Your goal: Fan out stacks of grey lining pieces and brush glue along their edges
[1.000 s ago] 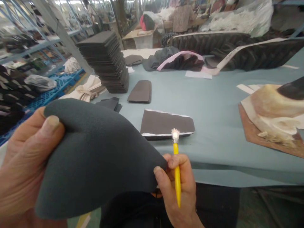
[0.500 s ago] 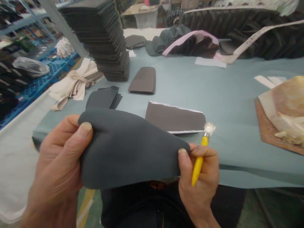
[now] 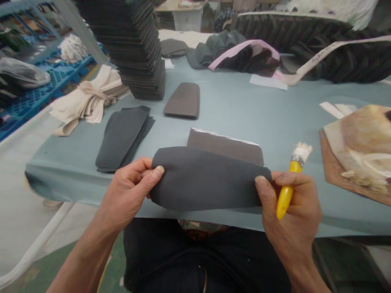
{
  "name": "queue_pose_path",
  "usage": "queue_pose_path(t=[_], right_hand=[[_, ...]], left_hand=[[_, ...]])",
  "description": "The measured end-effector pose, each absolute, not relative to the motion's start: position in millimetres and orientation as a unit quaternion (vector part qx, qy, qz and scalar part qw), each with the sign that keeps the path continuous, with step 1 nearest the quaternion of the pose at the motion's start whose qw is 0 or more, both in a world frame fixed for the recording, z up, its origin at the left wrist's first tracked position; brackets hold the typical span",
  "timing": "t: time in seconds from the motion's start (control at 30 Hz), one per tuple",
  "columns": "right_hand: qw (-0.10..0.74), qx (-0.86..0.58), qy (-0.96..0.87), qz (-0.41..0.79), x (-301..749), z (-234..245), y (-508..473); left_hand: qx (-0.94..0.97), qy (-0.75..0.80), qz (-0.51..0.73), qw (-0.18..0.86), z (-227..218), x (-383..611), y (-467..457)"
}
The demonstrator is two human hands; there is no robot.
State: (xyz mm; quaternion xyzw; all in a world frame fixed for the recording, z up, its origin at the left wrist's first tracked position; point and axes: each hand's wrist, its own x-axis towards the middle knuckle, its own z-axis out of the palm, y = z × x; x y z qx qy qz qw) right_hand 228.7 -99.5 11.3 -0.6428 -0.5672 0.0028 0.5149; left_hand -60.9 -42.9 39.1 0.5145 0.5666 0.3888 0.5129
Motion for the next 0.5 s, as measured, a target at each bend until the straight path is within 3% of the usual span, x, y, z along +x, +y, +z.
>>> queue_pose_path(t=[0.3,0.5], right_hand=[[0.503,-0.618,-0.604,0.021,264.2,52.8,-94.9],[0.468,-0.622,-0.626,-0.039,262.2,75.9,-115.6]], left_hand=[[0.602,0.529,0.389,0.454,44.0,-46.8,-55.4],[0.573,0.554,0.378,0.471,36.1,-41.5,-79.8]])
